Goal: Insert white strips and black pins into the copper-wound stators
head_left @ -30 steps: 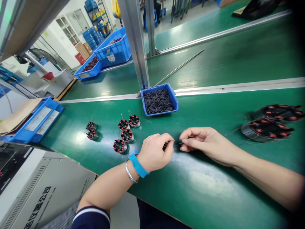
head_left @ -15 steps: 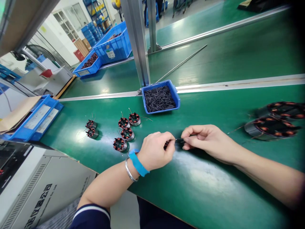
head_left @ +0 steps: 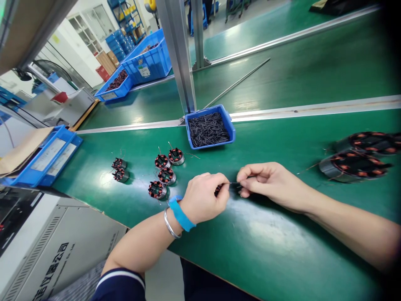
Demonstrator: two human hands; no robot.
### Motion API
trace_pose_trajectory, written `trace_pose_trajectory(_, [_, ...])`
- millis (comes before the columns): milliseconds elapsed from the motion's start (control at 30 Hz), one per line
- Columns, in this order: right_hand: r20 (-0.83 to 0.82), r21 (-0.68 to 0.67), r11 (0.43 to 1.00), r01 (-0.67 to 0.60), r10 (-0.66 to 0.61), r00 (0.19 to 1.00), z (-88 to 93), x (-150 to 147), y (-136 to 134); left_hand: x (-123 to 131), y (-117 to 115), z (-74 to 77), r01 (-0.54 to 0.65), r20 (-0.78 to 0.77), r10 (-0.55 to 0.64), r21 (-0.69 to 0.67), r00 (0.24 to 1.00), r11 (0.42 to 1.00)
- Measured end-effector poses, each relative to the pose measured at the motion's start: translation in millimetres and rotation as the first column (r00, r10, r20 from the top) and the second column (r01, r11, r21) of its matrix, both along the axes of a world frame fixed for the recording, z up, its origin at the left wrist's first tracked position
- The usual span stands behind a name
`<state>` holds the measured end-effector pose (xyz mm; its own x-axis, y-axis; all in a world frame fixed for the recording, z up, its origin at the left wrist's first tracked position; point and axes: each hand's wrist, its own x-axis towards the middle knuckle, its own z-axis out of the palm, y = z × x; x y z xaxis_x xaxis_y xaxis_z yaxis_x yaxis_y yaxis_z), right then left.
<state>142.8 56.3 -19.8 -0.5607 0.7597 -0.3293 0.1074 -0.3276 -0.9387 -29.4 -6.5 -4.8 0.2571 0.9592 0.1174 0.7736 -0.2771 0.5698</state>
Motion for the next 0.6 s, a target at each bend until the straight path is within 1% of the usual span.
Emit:
trace_pose_trajectory(200, [-0.006, 0.029, 1.000, 0.000, 0.001, 1.000, 1.3, -0.6, 0.0, -0.3, 0.8, 0.9, -0.006, -0.007, 0.006, -0.001, 1.000, 1.000])
trace_pose_trajectory(467, [-0.013, 0.015, 1.000, 0.026, -0.026, 1.000, -0.1, -3.0, -3.6, -0.2, 0.4, 0.1, 0.012, -0.022, -0.012, 0.018, 1.000, 1.000])
trace_pose_trajectory(533, [-0.017, 0.025, 1.000, 0.014, -0.014, 1.000, 0.1, -3.7, -5.1, -0.2, 0.3, -1.2, 0.011, 0.004, -0.011, 0.023, 1.000, 1.000])
trace_pose_trajectory(600, [-0.022, 0.034, 0.999, 0.001, 0.000, 1.000, -0.2, -4.8, -6.4, -0.3, 0.2, -2.6, -0.003, 0.066, 0.001, 0.025, 0.998, 1.000])
